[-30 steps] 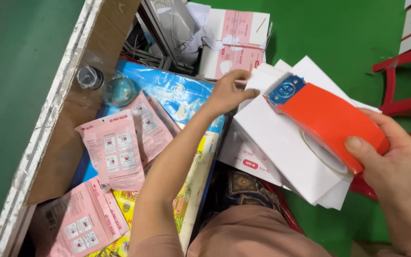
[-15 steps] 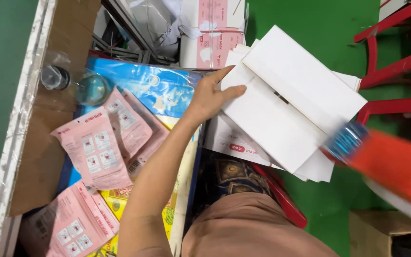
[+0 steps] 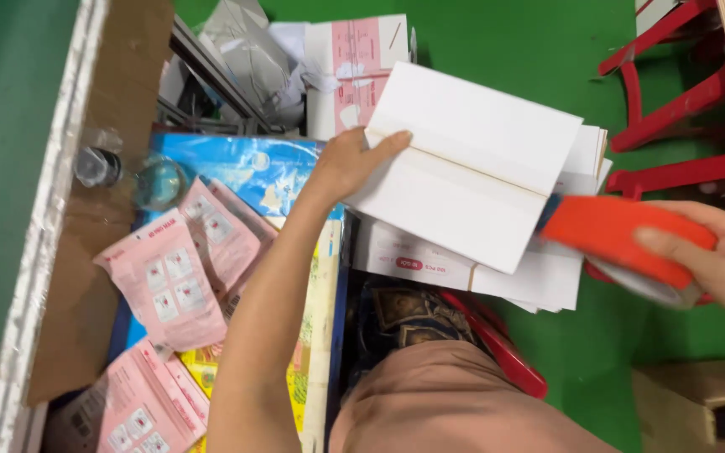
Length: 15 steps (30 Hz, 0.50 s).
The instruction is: The recorder is packaging protective face masks into individual pink packets and then boxing them.
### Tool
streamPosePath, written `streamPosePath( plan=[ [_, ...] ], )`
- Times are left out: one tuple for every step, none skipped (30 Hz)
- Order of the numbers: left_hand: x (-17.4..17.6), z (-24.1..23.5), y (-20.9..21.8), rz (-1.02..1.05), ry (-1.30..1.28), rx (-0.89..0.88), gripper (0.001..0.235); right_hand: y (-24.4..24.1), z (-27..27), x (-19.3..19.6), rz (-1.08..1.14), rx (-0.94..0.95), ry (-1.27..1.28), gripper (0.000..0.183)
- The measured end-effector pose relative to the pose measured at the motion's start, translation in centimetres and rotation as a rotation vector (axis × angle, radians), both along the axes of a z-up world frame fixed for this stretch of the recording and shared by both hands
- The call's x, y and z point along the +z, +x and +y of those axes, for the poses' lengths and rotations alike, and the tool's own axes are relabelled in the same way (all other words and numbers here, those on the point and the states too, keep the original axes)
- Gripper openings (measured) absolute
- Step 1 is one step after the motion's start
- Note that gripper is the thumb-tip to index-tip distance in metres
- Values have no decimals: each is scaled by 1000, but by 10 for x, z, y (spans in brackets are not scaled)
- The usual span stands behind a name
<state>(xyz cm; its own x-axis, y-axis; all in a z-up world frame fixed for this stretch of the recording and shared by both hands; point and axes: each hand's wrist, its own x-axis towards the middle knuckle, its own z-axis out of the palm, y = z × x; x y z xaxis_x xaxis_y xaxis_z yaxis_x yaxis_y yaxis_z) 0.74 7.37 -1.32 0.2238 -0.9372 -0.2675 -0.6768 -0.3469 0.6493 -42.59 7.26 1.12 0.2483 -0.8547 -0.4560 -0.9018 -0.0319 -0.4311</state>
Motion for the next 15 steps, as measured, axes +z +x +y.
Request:
streamPosePath(
  plan=[
    [-8, 5, 6, 124, 4, 19, 93, -23, -11, -24, -430, -349, 121, 51],
    [-9, 7, 7, 126, 4, 32, 93, -9, -3, -41, -427, -337, 125, 51],
    [-9, 8, 7, 145, -21, 41, 88, 3, 11, -60, -413, -296, -240, 55],
    [-9, 8, 6, 165, -45, 50, 83, 14, 25, -79, -394, -240, -602, 61],
    [-8, 13, 7, 168, -37, 47, 83, 23, 22, -104, -388, -244, -596, 61],
    [-6, 18, 10, 286, -29, 97, 77, 31, 19, -130, -185, -167, -609, 64],
    [-1, 18, 16, 395, -37, 151, 71, 45, 8, -155, 7, -85, -631, 67],
    [-4, 23, 20, 389, -45, 151, 71, 40, 4, -166, 0, -86, -638, 67],
    [-6, 32, 27, 451, -70, 202, 68, 38, -3, -177, 10, 46, -481, 73],
    [-9, 42, 34, 514, -96, 253, 64, 38, -10, -188, 24, 177, -325, 79],
    [-11, 49, 38, 507, -109, 269, 64, 43, -13, -154, 15, 195, -333, 79],
    [-15, 55, 42, 545, -131, 303, 64, 48, -16, -122, -360, 109, -402, 69],
    [-21, 62, 41, 590, -142, 328, 63, 46, -13, -88, -726, 6, -453, 60],
    [-24, 65, 37, 592, -146, 335, 63, 72, -8, -63, -726, 14, -451, 60],
    [-29, 68, 29, 603, -174, 378, 63, 94, -1, -37, -910, -338, -144, 61]
  ],
)
